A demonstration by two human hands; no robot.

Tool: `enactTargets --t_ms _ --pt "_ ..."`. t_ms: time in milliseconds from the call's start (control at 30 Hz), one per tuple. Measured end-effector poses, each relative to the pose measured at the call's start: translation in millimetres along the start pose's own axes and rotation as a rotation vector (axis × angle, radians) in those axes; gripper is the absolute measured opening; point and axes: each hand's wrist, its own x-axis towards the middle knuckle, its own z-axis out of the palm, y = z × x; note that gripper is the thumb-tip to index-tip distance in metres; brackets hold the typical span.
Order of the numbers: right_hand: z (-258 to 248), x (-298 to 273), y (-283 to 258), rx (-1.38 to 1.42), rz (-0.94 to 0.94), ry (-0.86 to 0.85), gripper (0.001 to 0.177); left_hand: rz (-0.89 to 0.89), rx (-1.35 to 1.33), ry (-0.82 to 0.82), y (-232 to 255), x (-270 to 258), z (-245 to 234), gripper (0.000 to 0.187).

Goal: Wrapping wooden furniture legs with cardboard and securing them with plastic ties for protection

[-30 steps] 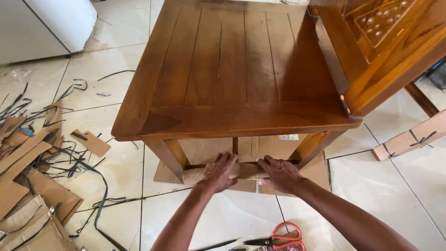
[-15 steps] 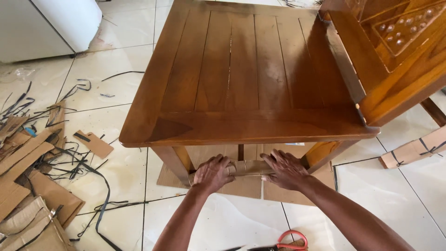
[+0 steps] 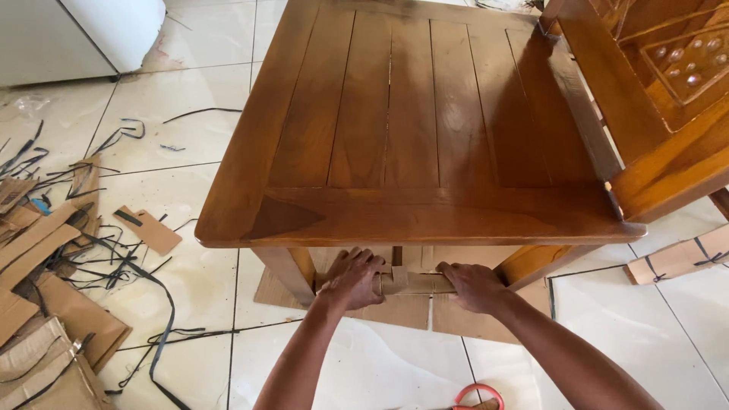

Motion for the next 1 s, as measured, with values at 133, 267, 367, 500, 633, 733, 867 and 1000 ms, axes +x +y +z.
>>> enactTargets --t_ms 133,267,367,500,633,733,867,1000 --pt "10.2 11.2 11.4 0.114 -0.017 -0.025 0.051 -0.139 -0.068 -0.213 -6.6 8.9 11.9 0.064" --pt "10.7 14.0 12.9 0.138 0.031 -0.040 0.042 -0.181 -0.131 -0.234 4.7 -0.3 -13.2 0.056" --pt "2.7 11.2 6.9 0.166 0.073 -0.031 0.037 -0.162 -0.173 -0.171 29.1 -25.6 -61.6 0.060" --pt "0.6 10.3 -3.2 0.150 0.114 -0.032 0.032 -0.106 -0.141 -0.073 26.8 -26.5 -41.4 0.061" --pt "-4.2 9.3 -5.3 0.147 0.141 -0.027 0.024 -0.135 -0.144 -0.207 36.0 -23.7 -69.6 0.071" --pt "-16.1 7.0 -9.5 0.152 0.139 -0.036 0.018 -0.143 -0.151 -0.280 34.4 -17.4 -70.0 0.077" --pt "-7.6 12.3 0.2 0.151 0.103 -0.036 0.021 -0.163 -0.159 -0.299 42.3 -24.7 -86.4 0.075" --pt "-10.4 7.2 -3.2 0.172 0.084 -0.036 0.024 -0.116 -0.108 -0.181 25.0 -17.9 -21.2 0.077"
